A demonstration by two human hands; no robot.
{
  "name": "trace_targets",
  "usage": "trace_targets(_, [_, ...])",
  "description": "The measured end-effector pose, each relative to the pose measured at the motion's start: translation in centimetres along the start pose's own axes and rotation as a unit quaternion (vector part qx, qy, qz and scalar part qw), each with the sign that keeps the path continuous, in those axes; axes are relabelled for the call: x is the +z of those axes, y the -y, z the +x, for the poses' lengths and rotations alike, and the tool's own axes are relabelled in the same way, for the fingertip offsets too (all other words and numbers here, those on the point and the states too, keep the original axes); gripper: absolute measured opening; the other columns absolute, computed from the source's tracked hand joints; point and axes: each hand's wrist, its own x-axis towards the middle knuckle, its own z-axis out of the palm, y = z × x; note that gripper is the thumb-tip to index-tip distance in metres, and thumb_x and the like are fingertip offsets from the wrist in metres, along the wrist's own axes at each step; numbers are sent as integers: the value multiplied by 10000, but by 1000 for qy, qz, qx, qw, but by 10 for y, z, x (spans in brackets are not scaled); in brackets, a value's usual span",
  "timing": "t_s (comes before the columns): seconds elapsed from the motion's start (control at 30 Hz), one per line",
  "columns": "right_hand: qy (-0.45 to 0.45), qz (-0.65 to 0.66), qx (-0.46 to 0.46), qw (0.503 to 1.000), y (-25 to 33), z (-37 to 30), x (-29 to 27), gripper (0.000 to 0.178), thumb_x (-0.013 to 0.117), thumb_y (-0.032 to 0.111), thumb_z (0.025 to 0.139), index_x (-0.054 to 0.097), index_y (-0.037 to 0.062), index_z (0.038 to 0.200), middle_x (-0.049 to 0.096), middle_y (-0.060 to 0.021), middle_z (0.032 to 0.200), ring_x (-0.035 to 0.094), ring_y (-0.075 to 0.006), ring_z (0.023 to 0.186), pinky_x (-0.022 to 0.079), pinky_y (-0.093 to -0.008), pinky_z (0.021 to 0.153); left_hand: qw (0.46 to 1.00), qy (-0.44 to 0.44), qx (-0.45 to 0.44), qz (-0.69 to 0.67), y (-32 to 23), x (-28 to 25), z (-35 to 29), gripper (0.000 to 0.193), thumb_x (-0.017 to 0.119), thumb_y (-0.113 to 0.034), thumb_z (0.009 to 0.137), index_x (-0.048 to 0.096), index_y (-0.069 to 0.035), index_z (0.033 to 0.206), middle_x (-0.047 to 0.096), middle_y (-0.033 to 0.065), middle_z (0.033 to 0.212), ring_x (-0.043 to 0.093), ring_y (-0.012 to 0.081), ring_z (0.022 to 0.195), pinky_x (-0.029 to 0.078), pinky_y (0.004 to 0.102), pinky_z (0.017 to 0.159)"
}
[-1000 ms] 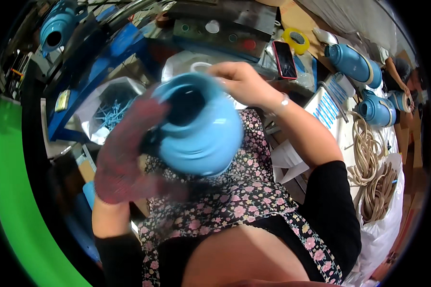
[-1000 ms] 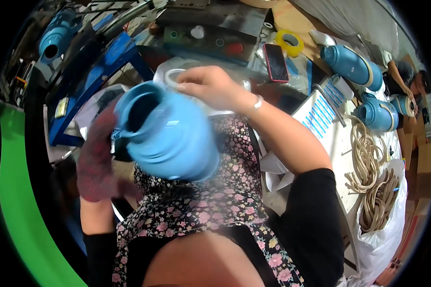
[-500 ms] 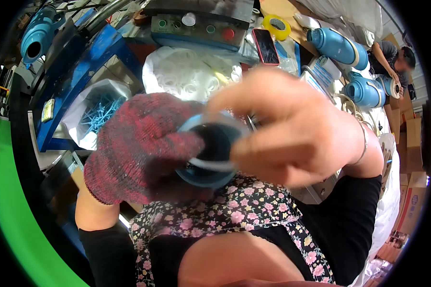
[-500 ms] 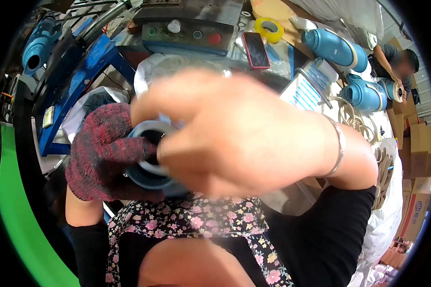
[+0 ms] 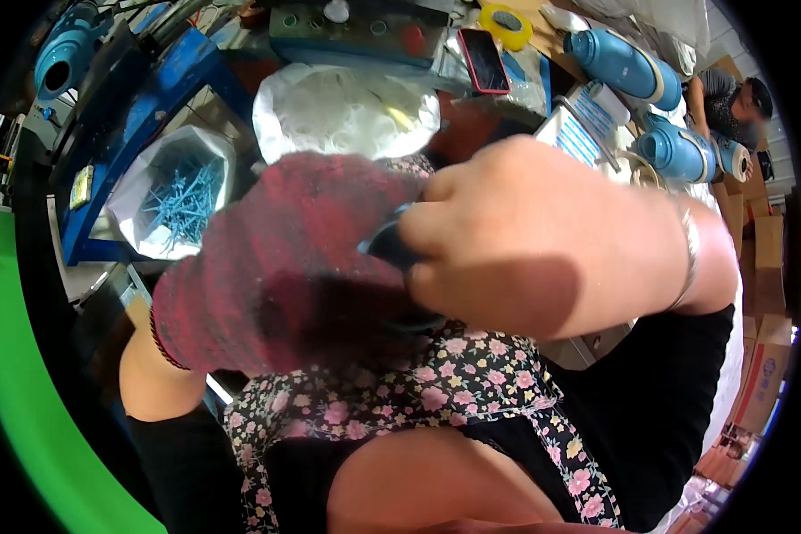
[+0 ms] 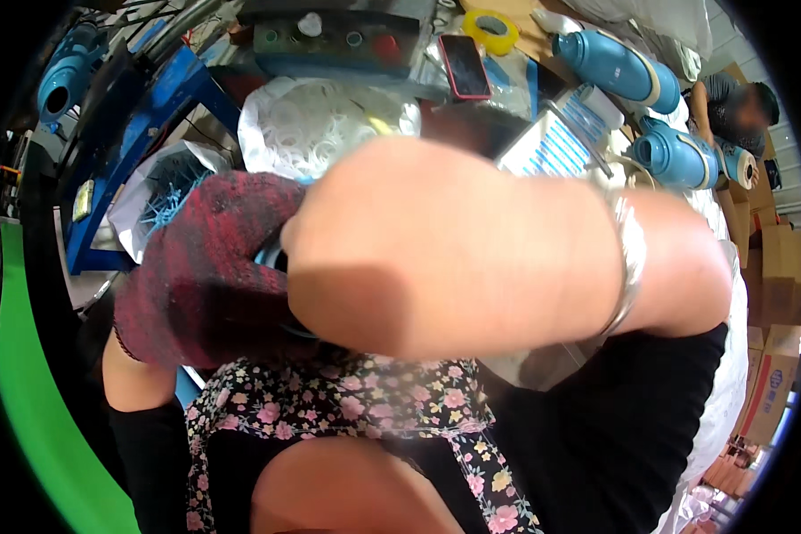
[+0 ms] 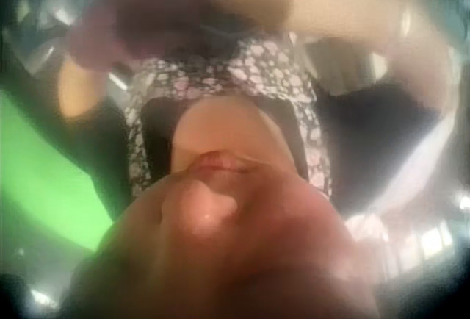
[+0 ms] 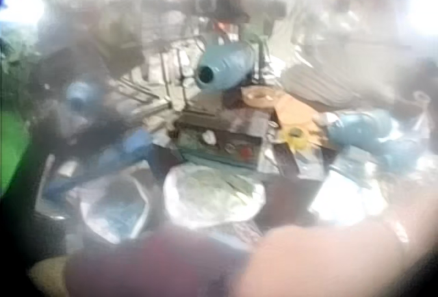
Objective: The person assembles thermoses by inserting components into the body, wiping the interior, and attaching handles and stickers.
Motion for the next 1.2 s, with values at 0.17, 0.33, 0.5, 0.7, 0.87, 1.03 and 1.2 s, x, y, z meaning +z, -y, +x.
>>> trace_targets(0.17, [48,-2,3,999,9,-7,0,110,600,192,726,608,86,757,551,-61,714,598,-271,634,485,-376,505,984,-132,111,-47,2,11,-7,409,837,-231,609,712,-124,983,617,150,1208,583,371,1116,451,443,939])
trace_targets(0.33, [63,-16,5,998,9,0,1,105,590,185,731,606,84,754,600,-61,693,618,-283,592,467,-378,479,996,30,43,-75,-10,-11,9,325,814,-254,660,720,-144,951,634,146,1142,585,370,1099,455,440,923])
trace_targets(0.5, [6,56,38,998,0,17,-13,337,678,410,777,624,78,762,579,-92,732,605,-313,819,452,-441,769,987,38,38,-149,38,-41,-6,240,746,-258,773,708,-123,968,642,144,1110,583,312,1114,476,409,888])
trace_targets(0.7, [-611,273,248,701,-64,-34,67,262,672,249,822,537,55,935,576,-125,1153,581,-288,1021,461,-450,954,903,-295,-278,141,194,-147,-105,456,679,-156,864,532,-79,1289,622,123,1180,611,240,1082,488,349,928])
trace_targets(0.87, [-565,586,295,501,-42,-10,99,641,709,352,782,403,99,1286,515,-108,1311,545,-267,1155,482,-445,944,678,-93,-547,482,255,-229,-173,562,599,-364,868,448,-126,1355,495,155,1370,534,338,1202,452,423,986])
trace_targets(1.03, [-422,711,283,486,-86,62,80,763,668,420,806,350,119,1431,535,-100,1306,581,-255,1107,537,-431,820,685,-206,-427,553,218,-202,-193,396,600,-420,867,573,-112,1114,628,126,968,611,328,919,482,433,752])
trace_targets(1.2, [-397,669,324,538,-148,116,29,560,536,362,914,402,113,1397,571,-99,1238,585,-224,1062,506,-410,868,683,-342,-355,538,70,-166,-279,246,602,-183,897,625,-32,1090,632,149,1023,587,322,875,454,407,775])
